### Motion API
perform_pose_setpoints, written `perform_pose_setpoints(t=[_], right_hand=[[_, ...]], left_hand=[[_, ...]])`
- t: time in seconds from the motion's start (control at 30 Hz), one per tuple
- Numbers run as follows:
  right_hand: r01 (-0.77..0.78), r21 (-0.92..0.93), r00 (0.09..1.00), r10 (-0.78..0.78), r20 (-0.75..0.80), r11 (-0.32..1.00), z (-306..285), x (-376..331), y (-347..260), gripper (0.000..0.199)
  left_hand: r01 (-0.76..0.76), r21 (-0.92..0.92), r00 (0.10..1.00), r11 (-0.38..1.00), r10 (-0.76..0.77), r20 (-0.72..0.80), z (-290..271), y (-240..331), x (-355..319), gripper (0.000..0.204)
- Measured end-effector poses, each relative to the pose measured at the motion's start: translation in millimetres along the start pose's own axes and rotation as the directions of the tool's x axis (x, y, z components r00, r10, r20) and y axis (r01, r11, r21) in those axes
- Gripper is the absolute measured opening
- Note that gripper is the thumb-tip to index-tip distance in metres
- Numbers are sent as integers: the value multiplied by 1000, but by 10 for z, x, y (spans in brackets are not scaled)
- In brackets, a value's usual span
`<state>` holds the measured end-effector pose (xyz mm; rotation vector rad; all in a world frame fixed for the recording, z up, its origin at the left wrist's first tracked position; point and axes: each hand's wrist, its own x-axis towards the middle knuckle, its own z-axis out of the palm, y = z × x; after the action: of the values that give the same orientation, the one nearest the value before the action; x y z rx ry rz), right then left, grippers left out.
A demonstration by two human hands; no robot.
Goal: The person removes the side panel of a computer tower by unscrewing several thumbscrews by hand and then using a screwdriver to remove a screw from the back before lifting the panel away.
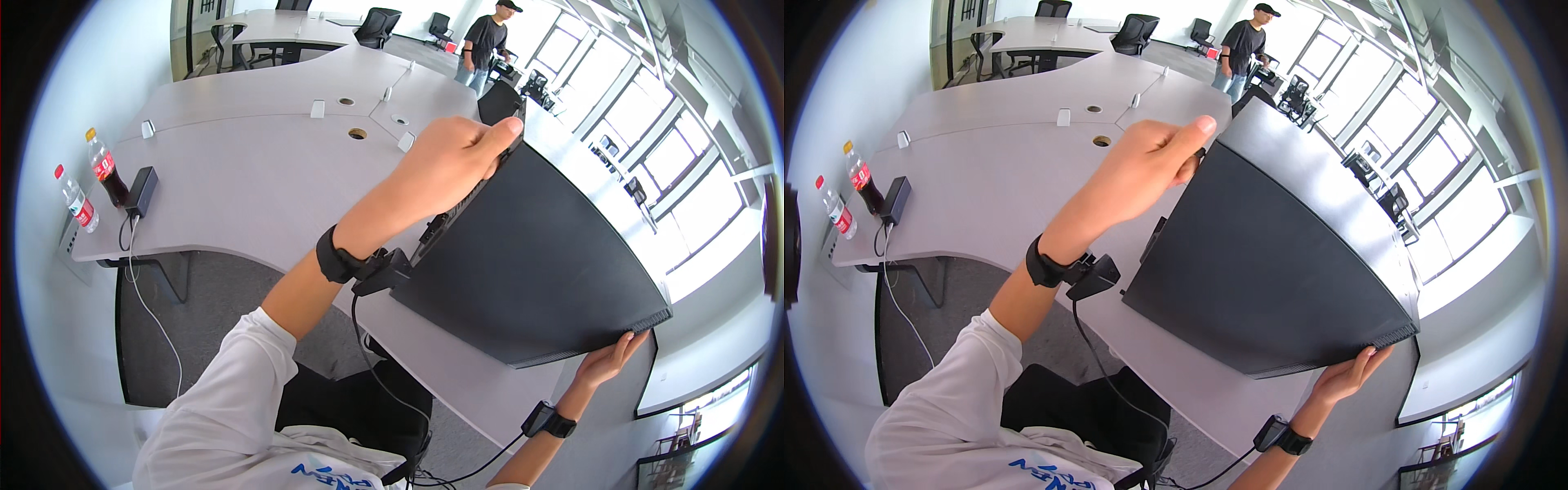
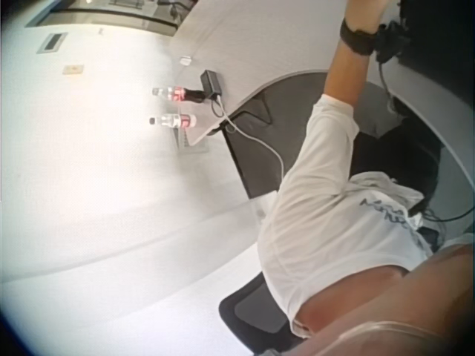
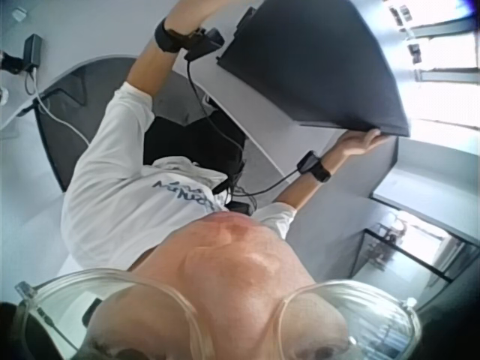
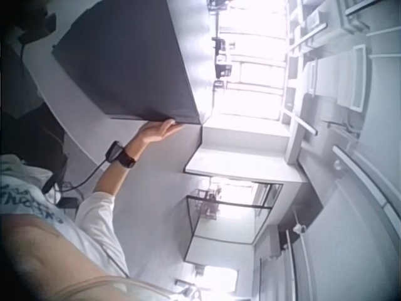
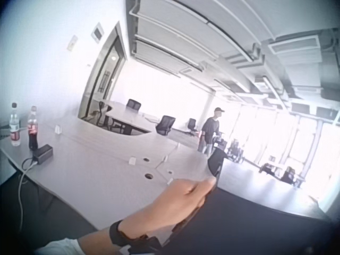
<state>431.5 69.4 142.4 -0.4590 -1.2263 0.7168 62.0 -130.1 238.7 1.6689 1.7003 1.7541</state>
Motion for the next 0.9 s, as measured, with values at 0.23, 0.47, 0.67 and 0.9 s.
perform_pose_setpoints(t=[0.23,0.47,0.67,0.9], right_hand=[[38,-18,999,-37,38,999,-47,33,28,58],[7,33,998,-10,69,999,-94,46,77,58],[33,-18,999,-33,14,999,18,-3,33,58],[46,-48,999,-45,11,998,9,-5,5,58]], left_hand=[[-149,-103,986,984,139,-96,76,-92,-31,34],[-283,96,919,954,298,-257,111,-155,6,42],[49,-74,999,996,-50,-17,-41,-16,35,46],[-126,-77,988,989,118,-103,90,-44,-83,33]])
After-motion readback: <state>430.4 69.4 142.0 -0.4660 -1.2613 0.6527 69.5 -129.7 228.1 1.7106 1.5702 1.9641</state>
